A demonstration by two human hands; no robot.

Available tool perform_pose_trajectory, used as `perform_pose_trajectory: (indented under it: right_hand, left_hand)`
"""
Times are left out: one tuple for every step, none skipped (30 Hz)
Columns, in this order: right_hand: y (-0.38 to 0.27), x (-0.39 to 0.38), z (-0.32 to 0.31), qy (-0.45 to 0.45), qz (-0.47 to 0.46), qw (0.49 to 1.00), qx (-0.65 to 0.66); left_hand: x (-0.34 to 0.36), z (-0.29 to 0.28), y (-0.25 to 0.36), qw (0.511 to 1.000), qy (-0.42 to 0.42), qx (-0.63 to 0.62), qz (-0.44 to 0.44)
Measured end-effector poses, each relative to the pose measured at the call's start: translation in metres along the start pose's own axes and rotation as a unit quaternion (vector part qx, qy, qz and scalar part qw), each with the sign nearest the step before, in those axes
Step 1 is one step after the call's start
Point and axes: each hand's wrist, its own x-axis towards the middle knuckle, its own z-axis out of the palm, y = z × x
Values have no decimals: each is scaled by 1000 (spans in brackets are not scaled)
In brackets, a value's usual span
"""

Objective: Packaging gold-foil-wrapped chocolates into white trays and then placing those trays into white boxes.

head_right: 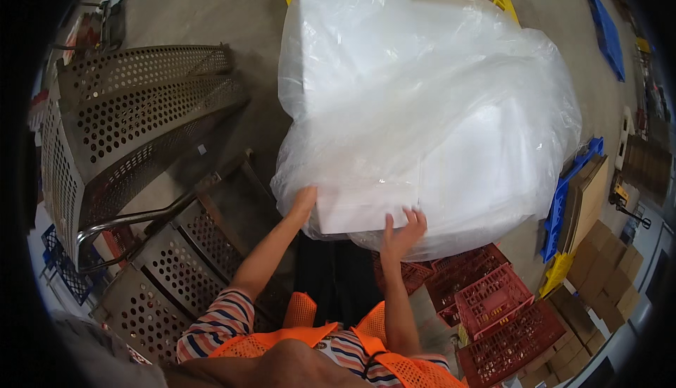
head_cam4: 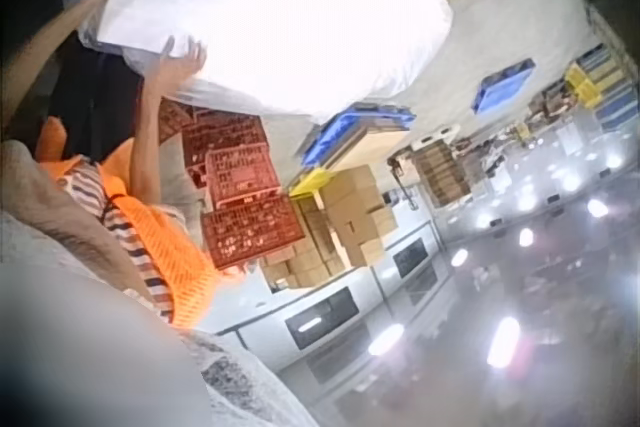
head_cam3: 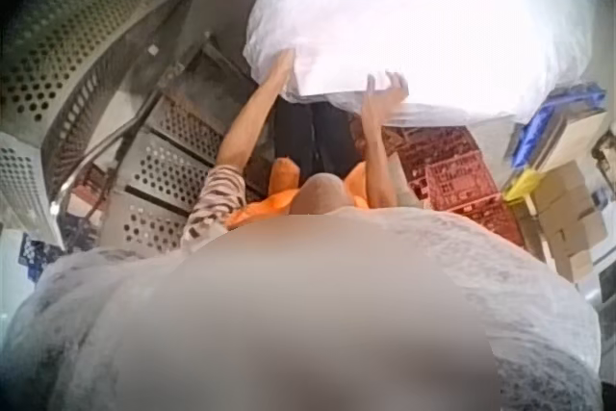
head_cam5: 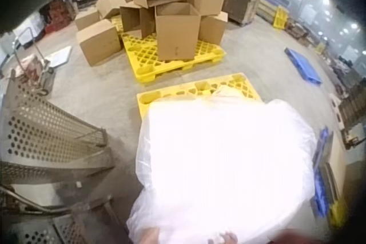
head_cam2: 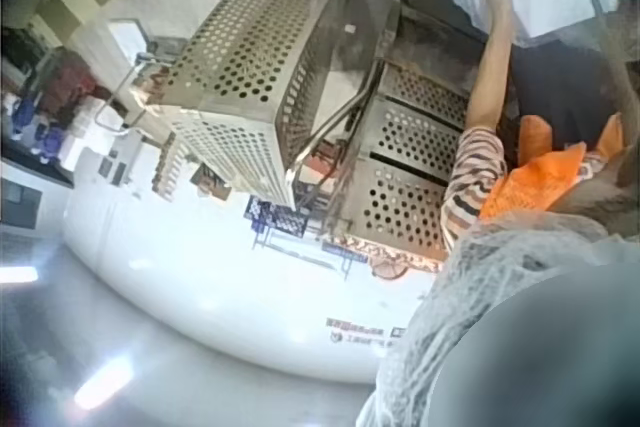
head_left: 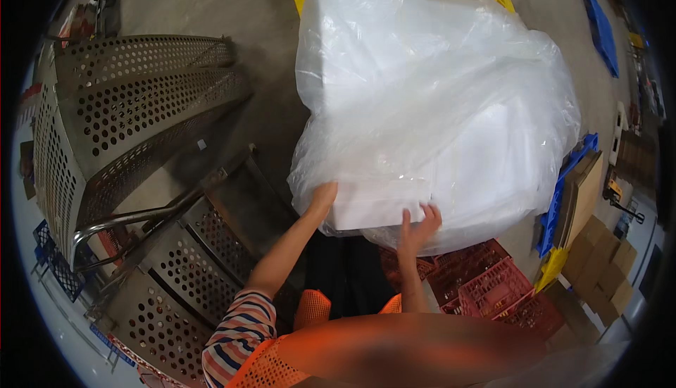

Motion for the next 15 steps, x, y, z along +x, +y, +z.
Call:
perform_pose_trajectory:
  right_hand:
    - [-30, 15, 9, -15, -50, 999, -10]
    - [-52, 32, 20, -29, -100, 994, -19]
    - [-36, 41, 36, -36, -161, 982, -96]
    - [-11, 43, 48, -32, -169, 971, -167]
    - [0, 45, 60, -33, -186, 956, -223]
    - [-7, 45, 69, -42, -196, 957, -208]
    - [-17, 46, 75, -43, -201, 959, -193]
    - [-21, 41, 75, -48, -204, 960, -186]
    - [-13, 38, 73, -53, -200, 959, -195]
    - [-3, 44, 76, -17, -183, 969, -168]
    - [0, 45, 78, 15, -171, 976, -133]
    - [-1, 41, 76, 9, -170, 976, -136]
    - [-4, 43, 81, 17, -175, 975, -132]
    - [-6, 45, 85, 26, -180, 975, -128]
    - [-6, 44, 86, 27, -176, 975, -134]
  left_hand:
    - [1, -2, 9, 1000, 11, -15, -6]
    - [-3, -6, 10, 999, 22, -30, -11]
    - [-10, -2, 36, 999, 7, -32, -13]
    - [-20, -4, 76, 992, -27, -93, -86]
    - [-18, -14, 101, 974, -42, -154, -160]
    - [4, -34, 96, 974, -23, -157, -164]
    - [30, -61, 85, 957, -103, -228, -145]
    - [42, -76, 74, 927, -187, -299, -125]
    - [43, -73, 88, 924, -194, -303, -132]
    - [45, -71, 125, 920, -178, -316, -149]
    - [45, -72, 145, 917, -152, -331, -166]
    - [45, -77, 139, 915, -152, -333, -172]
    - [51, -88, 133, 909, -175, -342, -160]
    - [54, -95, 127, 903, -198, -351, -147]
    - [47, -95, 124, 902, -205, -350, -150]
